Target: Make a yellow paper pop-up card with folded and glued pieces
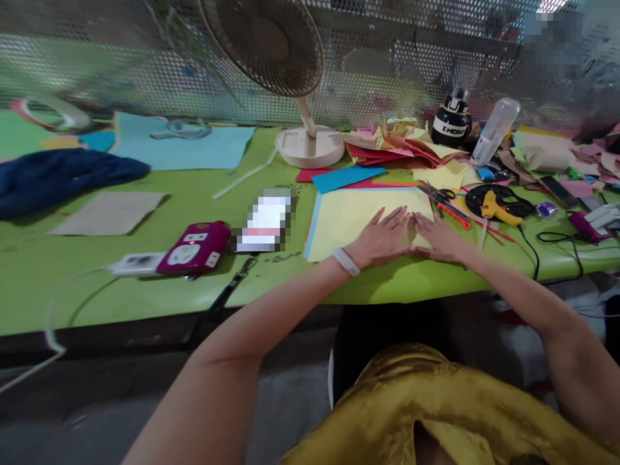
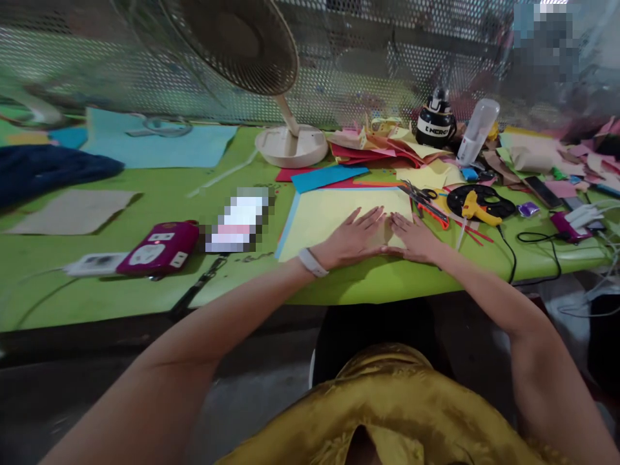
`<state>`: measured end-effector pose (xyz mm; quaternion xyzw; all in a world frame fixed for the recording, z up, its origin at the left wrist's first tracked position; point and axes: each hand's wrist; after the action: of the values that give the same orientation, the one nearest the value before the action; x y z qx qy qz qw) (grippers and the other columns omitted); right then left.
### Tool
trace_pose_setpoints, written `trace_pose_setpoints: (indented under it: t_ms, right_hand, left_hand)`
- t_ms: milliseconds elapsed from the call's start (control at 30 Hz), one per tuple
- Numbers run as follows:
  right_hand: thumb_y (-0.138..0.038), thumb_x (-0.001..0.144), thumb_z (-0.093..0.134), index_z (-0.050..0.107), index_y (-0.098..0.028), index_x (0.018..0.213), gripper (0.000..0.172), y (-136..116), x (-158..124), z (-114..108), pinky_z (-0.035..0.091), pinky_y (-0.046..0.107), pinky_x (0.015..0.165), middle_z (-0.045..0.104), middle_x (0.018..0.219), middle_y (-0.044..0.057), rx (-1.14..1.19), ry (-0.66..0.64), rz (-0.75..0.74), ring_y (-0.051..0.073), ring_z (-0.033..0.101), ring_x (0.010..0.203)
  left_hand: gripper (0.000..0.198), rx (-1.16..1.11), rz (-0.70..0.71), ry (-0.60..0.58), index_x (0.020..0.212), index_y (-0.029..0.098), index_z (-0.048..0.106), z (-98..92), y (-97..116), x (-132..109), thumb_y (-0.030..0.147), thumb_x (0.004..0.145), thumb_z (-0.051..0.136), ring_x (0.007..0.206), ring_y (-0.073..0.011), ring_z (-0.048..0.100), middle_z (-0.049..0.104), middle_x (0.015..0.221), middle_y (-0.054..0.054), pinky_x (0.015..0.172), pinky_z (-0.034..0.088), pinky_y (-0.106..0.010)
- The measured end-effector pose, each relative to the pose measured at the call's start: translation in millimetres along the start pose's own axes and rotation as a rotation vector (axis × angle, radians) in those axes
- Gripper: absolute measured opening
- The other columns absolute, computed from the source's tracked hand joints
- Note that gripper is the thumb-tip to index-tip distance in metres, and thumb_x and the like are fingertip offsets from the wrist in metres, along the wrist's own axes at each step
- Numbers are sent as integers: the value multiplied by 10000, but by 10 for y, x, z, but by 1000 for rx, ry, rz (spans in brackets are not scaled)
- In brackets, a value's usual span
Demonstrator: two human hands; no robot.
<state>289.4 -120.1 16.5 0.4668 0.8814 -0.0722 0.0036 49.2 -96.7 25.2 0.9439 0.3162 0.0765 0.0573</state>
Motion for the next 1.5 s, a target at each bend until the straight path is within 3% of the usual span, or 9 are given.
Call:
trace_pose_setpoints:
  t_ms: [167,467,667,767,933,1133,1300,1400,1500]
  right_hand:
    - [-812,1003,331,285,-109,1708,997,5,5,-1,165,609,1355,252,1764,205,44,10,-4,349,242,1658]
    - [-821,1012,240,303,-70,1697,1018,83,-136,-118,128,591,1366,257,1761,204,28,-12,102,346,248,1656]
    - [-484,1112,416,557,-121,1568,599,98,4,-284,314,565,1315,489,1658,187,-106,38,102,327,475,1552]
    - [-278,1083,494,623,-119,1496,461,106,147,-366,386,553,1271,568,1599,189,-220,64,-30,314,568,1477]
    - [-5,1005,429,739,-119,1296,440,80,319,-471,533,455,1116,773,1329,162,-411,-57,-250,259,757,1155]
    - [57,990,379,770,-54,1147,435,0,327,-493,566,409,1030,814,1118,195,-574,-36,-380,246,771,988]
    - [6,1024,356,759,-64,1122,421,41,307,-465,540,454,1084,810,1035,186,-453,87,-232,240,762,929]
    - [-104,1071,339,761,-116,1128,426,32,291,-453,531,484,1118,803,1044,170,-344,235,-107,247,753,949]
    - [-149,1097,294,749,-151,1212,469,-82,240,-408,492,548,1195,807,1109,145,-308,337,-145,244,761,969]
  left_hand:
    - [1009,-55,-55,-150,1709,27,196,87,-9,-16,775,1035,251,1684,-327,126,149,1782,-231,1354,91,-525]
    - [1018,-11,-73,-108,1720,55,164,31,-308,-793,798,1025,202,1686,-312,130,163,1791,-211,1357,92,-503]
    - [920,-110,-126,-109,1746,141,78,-45,-544,-1245,730,1060,252,1681,-309,149,134,1804,-166,1364,119,-525]
    - [804,-192,-142,2,1752,234,2,-141,-639,-1338,617,1100,277,1681,-308,148,101,1817,-126,1355,195,-550]
    - [766,-258,-173,134,1754,279,83,-276,-676,-1322,615,1096,286,1672,-320,195,132,1823,-90,1340,266,-524]
    - [843,-336,-195,159,1728,215,243,-261,-627,-1242,720,1056,294,1661,-303,250,204,1808,-132,1336,278,-485]
    - [718,-381,-319,411,1403,172,670,-324,-475,-1119,719,1033,390,1315,-329,660,691,1422,-191,1140,531,-506]
    - [702,-647,-533,432,989,168,767,-380,-409,-936,793,972,448,942,-294,759,790,1012,-178,849,633,-430]
    - [745,-1199,-761,255,1015,158,733,-366,-457,-680,864,879,537,871,-324,794,813,976,-209,752,648,-450]
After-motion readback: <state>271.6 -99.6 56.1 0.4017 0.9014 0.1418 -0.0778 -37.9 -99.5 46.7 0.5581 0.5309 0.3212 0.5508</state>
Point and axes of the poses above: each hand's wrist, its own x-axis towards the middle knuckle, its own z-axis out of the palm, y = z × x
